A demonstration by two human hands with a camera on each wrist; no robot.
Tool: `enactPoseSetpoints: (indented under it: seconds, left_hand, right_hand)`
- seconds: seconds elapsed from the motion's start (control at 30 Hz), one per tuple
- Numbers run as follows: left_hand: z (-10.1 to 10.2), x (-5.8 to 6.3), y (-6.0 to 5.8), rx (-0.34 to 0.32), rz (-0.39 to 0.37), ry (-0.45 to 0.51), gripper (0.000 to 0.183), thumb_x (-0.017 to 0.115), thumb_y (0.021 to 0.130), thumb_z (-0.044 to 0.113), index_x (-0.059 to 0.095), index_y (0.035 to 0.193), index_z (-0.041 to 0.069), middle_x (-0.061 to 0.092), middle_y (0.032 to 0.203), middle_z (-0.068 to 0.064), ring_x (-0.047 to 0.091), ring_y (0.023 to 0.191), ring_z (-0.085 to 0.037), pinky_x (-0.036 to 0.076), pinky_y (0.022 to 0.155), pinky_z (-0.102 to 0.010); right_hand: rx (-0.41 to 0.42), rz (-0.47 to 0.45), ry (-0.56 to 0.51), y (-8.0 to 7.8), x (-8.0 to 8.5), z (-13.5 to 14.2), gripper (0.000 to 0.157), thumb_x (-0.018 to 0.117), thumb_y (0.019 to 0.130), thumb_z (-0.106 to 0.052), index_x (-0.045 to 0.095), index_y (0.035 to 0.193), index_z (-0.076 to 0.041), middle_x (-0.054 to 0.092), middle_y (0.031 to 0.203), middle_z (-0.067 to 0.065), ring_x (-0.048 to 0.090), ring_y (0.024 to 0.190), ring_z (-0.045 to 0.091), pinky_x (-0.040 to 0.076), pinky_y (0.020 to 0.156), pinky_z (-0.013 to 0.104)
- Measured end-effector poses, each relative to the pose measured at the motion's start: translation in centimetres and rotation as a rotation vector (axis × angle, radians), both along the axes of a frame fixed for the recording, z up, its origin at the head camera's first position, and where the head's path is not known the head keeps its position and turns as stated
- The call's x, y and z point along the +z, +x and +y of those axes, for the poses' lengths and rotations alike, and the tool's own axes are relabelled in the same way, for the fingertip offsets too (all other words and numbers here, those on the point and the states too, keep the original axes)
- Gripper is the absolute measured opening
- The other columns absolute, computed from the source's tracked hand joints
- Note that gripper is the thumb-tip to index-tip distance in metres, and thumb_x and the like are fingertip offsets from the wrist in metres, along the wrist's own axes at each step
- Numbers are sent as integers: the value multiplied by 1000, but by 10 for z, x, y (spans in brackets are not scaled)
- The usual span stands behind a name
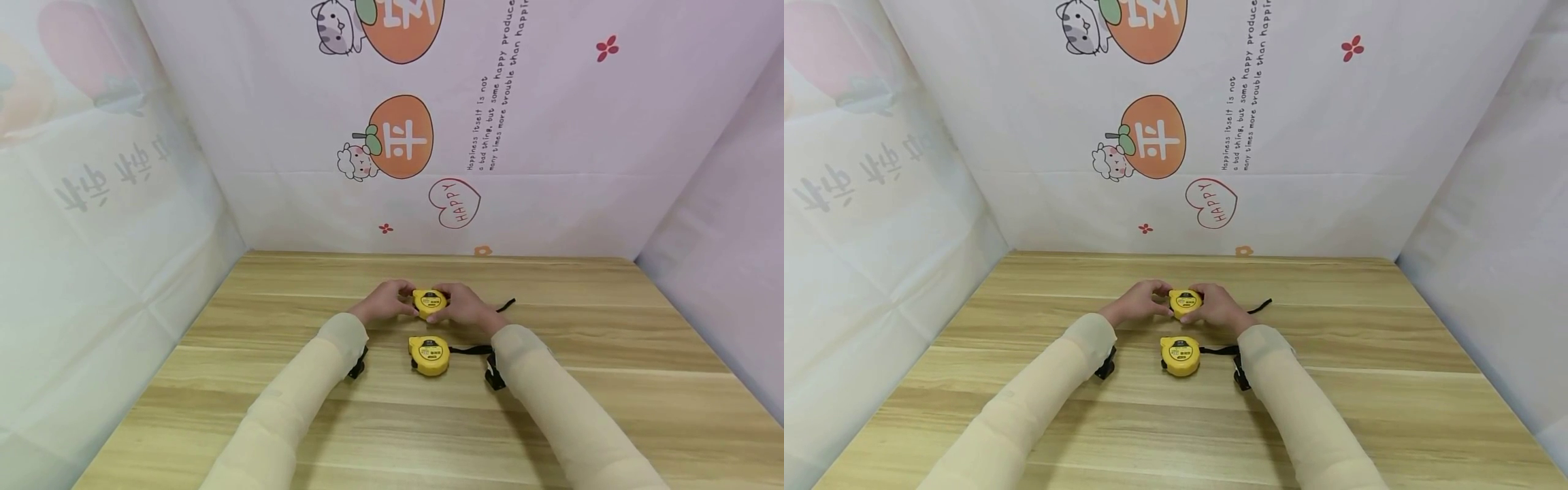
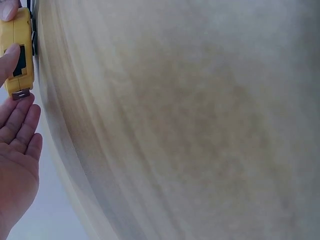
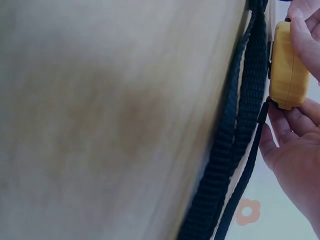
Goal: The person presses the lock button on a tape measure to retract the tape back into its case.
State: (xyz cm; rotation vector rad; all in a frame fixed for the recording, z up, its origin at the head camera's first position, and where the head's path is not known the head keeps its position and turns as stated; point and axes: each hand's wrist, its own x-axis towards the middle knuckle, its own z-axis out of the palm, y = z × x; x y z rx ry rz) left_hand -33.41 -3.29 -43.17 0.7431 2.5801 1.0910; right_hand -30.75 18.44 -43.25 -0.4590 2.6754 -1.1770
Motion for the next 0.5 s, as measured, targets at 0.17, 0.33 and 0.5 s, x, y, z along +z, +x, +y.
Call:
enactPoseSetpoints:
  seconds: [0.17, 0.33, 0.5]
  left_hand:
    - [0, 1, 1, 6, -6, 5, 54, 79, 83, 20, 57, 130, 3, 60, 123, -7, 54, 116, -20, 42, 100, -36]
    - [0, 1, 2, 9, -8, 9, 56, 80, 83, 19, 56, 131, 3, 59, 124, -8, 54, 116, -21, 42, 100, -36]
    - [0, 0, 1, 4, -3, 6, 62, 79, 83, 19, 52, 136, 1, 57, 129, -11, 53, 119, -22, 41, 101, -36]
  right_hand:
    - [-1, 1, 2, 0, 0, 0, 85, 86, 75, -28, 44, 141, 5, 52, 136, 17, 50, 121, 28, 39, 102, 46]
    - [6, -3, 6, 1, 0, -1, 85, 85, 76, -27, 43, 142, 5, 51, 137, 18, 50, 122, 29, 38, 102, 47]
    - [5, -15, 0, 3, 1, -1, 87, 85, 77, -26, 40, 144, 5, 48, 140, 19, 47, 126, 31, 36, 105, 47]
